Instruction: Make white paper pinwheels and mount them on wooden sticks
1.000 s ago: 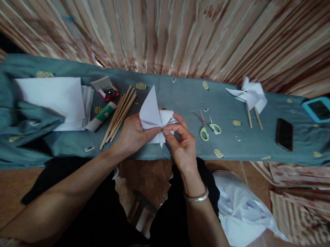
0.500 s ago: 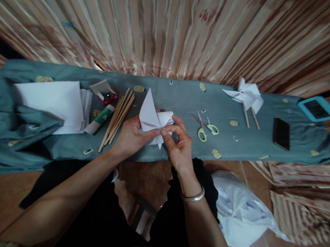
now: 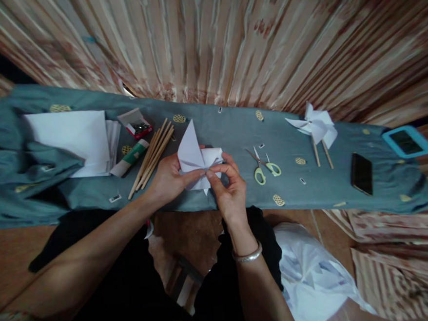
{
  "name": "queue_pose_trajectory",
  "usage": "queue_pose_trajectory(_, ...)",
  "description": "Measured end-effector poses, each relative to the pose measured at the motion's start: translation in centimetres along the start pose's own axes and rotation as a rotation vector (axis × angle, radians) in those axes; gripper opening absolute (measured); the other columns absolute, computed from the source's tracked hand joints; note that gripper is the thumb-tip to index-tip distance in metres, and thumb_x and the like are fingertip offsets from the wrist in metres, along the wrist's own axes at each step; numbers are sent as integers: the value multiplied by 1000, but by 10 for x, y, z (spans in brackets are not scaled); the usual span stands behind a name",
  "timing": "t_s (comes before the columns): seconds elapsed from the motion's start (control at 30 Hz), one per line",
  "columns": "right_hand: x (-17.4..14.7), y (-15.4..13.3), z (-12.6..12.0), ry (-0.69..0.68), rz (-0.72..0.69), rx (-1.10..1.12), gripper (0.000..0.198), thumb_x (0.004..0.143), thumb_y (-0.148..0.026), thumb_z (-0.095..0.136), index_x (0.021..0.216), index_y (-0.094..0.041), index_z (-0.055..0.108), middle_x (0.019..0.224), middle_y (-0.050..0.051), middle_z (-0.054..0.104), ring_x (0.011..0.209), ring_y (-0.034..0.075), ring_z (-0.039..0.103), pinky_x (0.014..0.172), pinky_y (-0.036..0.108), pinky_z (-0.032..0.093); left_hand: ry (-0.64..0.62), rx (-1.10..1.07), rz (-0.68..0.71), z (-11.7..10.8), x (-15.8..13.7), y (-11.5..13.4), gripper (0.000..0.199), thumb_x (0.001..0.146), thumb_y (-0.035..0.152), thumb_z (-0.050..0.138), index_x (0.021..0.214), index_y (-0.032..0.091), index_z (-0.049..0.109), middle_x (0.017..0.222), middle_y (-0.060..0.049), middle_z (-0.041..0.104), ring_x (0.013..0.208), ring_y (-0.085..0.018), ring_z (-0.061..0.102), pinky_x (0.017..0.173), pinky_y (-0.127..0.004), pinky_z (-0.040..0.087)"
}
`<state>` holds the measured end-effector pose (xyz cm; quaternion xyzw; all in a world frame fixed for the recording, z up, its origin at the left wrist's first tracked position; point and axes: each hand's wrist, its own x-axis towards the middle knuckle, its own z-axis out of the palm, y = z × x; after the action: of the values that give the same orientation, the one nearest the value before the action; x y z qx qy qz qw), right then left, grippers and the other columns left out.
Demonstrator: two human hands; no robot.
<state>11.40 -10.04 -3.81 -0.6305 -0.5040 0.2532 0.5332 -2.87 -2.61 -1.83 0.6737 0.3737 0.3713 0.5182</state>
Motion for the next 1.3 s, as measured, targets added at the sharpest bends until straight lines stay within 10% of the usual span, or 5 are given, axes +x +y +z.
queue_pose_trajectory(0.43,2,-13,3,209,239,109,97,61,-48,81,144,-22,37,154,16,34,141,33,37,115,53,30,40,44,7,-2,1,0,48,74,25,73,120,16,66,107,-9,75,99,-26,69,85,-35,55)
queue_pose_trajectory(0.63,4,-15,8,208,398,300,113,54,-46,84,147,-14,28,139,22,52,123,32,57,104,47,46,60,54,8,-1,0,0,45,74,25,74,117,16,67,106,-8,75,100,-26,69,84,-35,55)
queue_pose_trajectory(0.87,4,-17,10,218,360,335,95,59,-40,83,139,-14,40,85,4,74,74,21,69,76,36,56,45,-10,3,0,0,-1,47,74,25,73,119,16,67,106,-8,75,99,-25,69,81,-31,55)
queue_pose_trajectory(1.3,2,-28,1,128,389,349,30,61,-41,82,79,-20,69,68,-3,72,60,14,63,63,29,53,28,-244,-60,0,3,0,50,68,29,77,114,11,67,103,-9,75,95,-24,70,83,-33,55)
